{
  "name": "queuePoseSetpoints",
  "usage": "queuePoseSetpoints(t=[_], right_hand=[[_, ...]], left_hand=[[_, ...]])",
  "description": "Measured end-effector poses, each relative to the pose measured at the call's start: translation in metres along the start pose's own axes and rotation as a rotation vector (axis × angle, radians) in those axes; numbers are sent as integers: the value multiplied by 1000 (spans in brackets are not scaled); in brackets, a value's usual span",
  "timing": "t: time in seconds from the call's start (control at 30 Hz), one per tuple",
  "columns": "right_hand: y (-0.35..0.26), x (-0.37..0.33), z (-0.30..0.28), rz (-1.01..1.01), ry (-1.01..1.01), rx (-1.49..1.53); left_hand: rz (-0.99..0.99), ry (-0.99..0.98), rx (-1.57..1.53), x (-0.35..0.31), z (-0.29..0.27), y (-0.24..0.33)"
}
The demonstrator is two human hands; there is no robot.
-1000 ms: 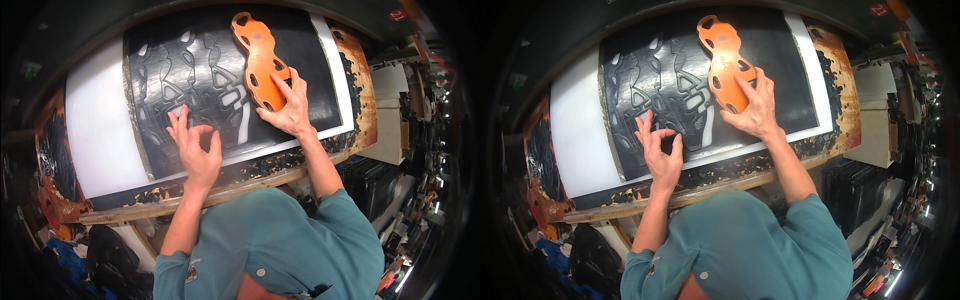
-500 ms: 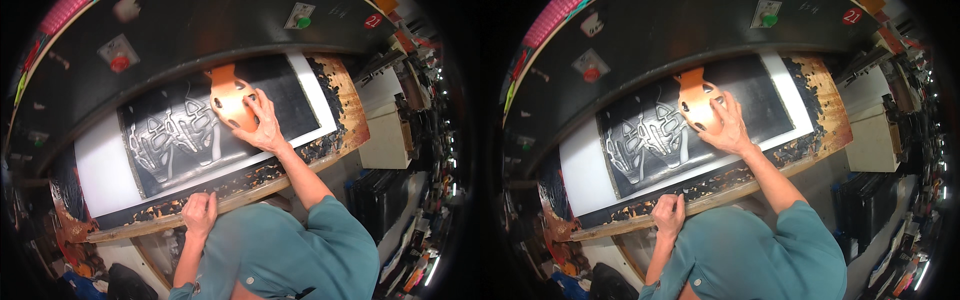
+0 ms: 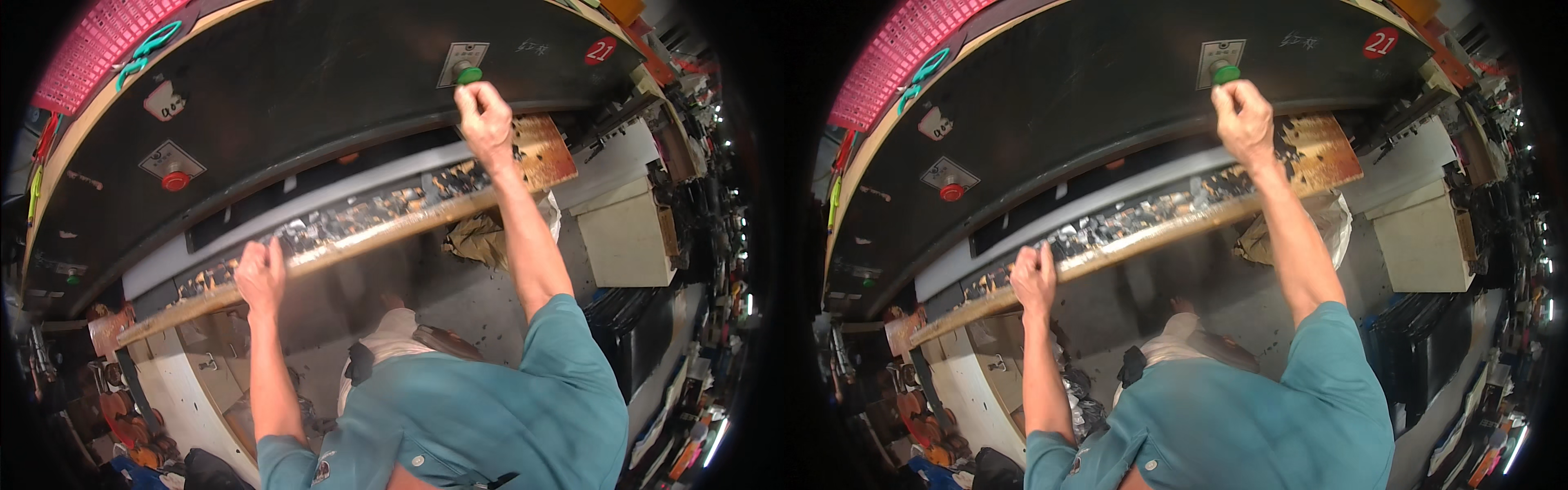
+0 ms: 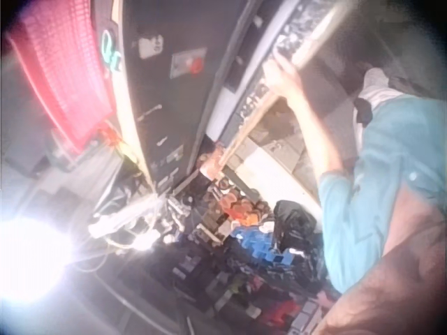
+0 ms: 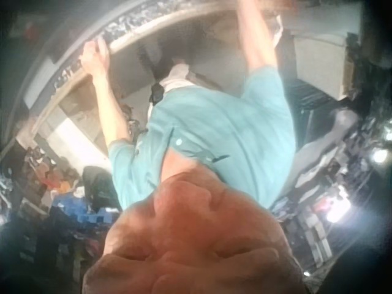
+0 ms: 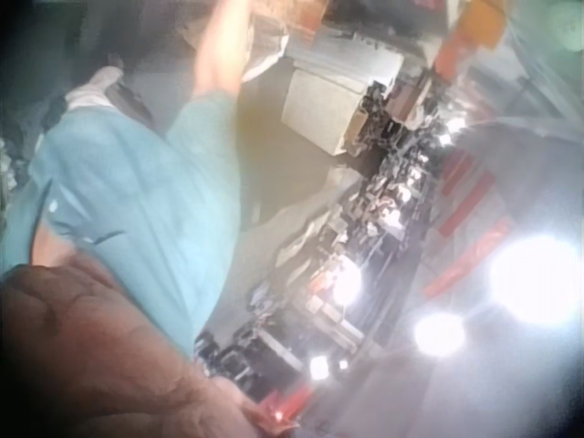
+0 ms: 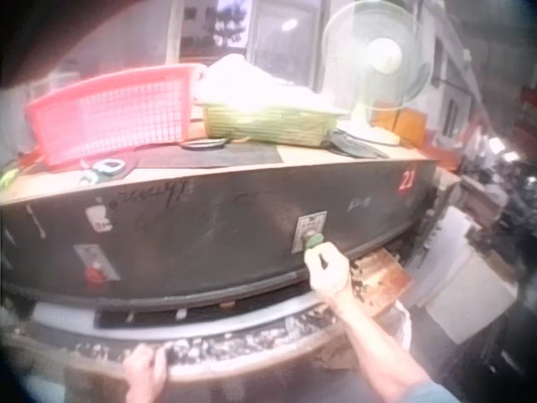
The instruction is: The person removes small black leather scraps from a larger black leather sheet using both hands, then places the scraps into a pile on the floor. The person also handles an orange template and a large black leather sheet, positioning them on a work surface.
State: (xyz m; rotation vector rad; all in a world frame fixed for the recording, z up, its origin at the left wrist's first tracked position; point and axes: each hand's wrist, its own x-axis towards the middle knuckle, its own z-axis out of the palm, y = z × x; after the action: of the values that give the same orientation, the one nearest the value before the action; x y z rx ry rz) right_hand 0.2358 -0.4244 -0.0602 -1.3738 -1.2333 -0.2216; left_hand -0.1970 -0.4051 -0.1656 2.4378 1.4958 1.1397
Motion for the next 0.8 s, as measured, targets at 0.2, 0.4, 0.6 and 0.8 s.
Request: queuePoseSetpoints(t=[0.2, 0.4, 0.6, 0.8], right_hand=[[16, -103, 9, 108, -394, -269], [3, -107, -5, -68, -342, -209], [5, -120, -7, -80, -263, -154], [12, -128, -9, -21, -301, -82]], left_hand=[[-67, 57, 7, 25, 2, 1], [-111, 14, -8, 33, -3, 7], [-67, 32, -119, 23, -2, 12], [-93, 4, -133, 16, 3, 9]])
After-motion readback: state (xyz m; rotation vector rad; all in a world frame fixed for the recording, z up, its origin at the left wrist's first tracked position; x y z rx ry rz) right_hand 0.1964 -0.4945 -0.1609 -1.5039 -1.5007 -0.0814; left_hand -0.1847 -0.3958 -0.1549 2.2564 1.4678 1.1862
